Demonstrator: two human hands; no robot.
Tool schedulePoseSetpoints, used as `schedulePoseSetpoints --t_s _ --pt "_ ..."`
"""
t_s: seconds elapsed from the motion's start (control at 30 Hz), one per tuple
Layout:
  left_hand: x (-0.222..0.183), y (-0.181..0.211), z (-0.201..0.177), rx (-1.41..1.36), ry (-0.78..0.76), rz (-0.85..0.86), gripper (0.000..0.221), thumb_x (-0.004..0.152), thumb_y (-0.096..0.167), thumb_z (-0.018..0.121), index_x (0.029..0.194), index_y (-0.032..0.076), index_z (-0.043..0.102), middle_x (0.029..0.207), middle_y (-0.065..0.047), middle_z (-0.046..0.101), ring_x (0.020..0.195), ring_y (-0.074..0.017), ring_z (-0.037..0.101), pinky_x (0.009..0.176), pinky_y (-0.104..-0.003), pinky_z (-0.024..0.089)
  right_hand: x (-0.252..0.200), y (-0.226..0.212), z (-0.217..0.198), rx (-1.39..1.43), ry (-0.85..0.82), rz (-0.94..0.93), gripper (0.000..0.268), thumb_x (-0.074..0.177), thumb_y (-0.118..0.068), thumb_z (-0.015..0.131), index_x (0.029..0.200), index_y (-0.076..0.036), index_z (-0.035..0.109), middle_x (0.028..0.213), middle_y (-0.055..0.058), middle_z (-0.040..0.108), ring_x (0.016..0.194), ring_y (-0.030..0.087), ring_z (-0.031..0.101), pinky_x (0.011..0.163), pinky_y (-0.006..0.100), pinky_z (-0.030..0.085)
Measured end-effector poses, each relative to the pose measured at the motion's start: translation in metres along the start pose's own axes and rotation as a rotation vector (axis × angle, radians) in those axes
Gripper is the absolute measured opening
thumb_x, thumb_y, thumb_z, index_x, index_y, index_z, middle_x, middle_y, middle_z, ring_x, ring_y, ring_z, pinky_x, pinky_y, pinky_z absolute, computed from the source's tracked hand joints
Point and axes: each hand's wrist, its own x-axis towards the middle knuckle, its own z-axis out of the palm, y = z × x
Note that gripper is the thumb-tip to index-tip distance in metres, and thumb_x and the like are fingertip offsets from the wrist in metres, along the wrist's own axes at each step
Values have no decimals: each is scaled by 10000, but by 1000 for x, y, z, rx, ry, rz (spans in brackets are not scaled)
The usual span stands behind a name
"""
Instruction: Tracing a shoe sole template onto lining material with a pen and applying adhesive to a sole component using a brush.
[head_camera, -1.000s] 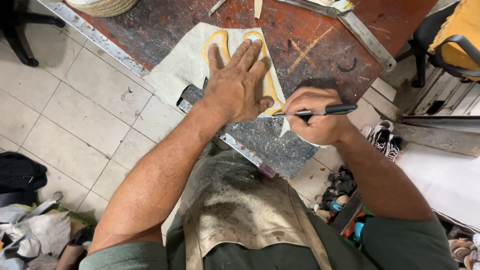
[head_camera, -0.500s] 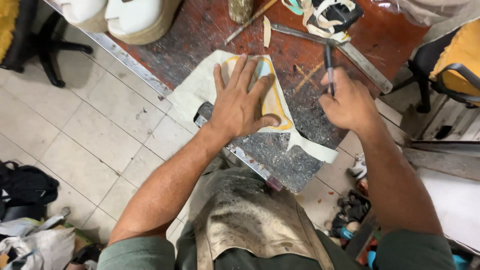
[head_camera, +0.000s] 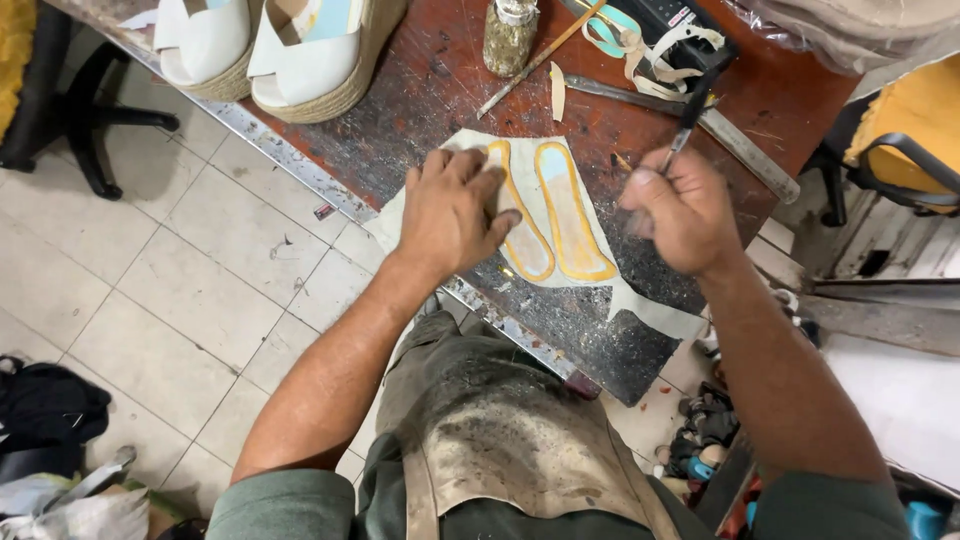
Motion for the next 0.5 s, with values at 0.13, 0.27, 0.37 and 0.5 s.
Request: schedulePoseSetpoints --t_s 0.13,0.27,0.37,0.5 --pt "-12 -4 5 -74 57 44 441 861 520 753 1192 227 759 1311 -95 670 1187 -295 550 905 -463 418 16 -15 49 49 -44 -77 212 1019 -99 528 974 46 677 770 214 697 699 232 703 609 360 595" --pt "-16 -15 18 -132 219 148 426 862 472 791 1175 183 776 1332 -107 671 1216 -341 549 911 -509 376 27 39 61 297 58 8 125 973 -81 609 1010 24 552 1008 240 724 789 263 759 649 381 647" --pt "-18 -18 25 -147 254 177 433 852 464 823 1170 173 776 1336 -104 665 1244 -334 542 927 -513 353 25 51 62 437 75 84 145 945 -43 610 1030 32 519 1023 255 703 807 283 765 702 395 671" --pt "-15 -15 29 -90 193 154 652 987 698 471 1222 163 761 1416 -124 604 1241 -345 498 848 -536 341 25 37 59 395 52 118 127 906 24 549 1012 -22 603 996 191 704 785 295 765 684 368 691"
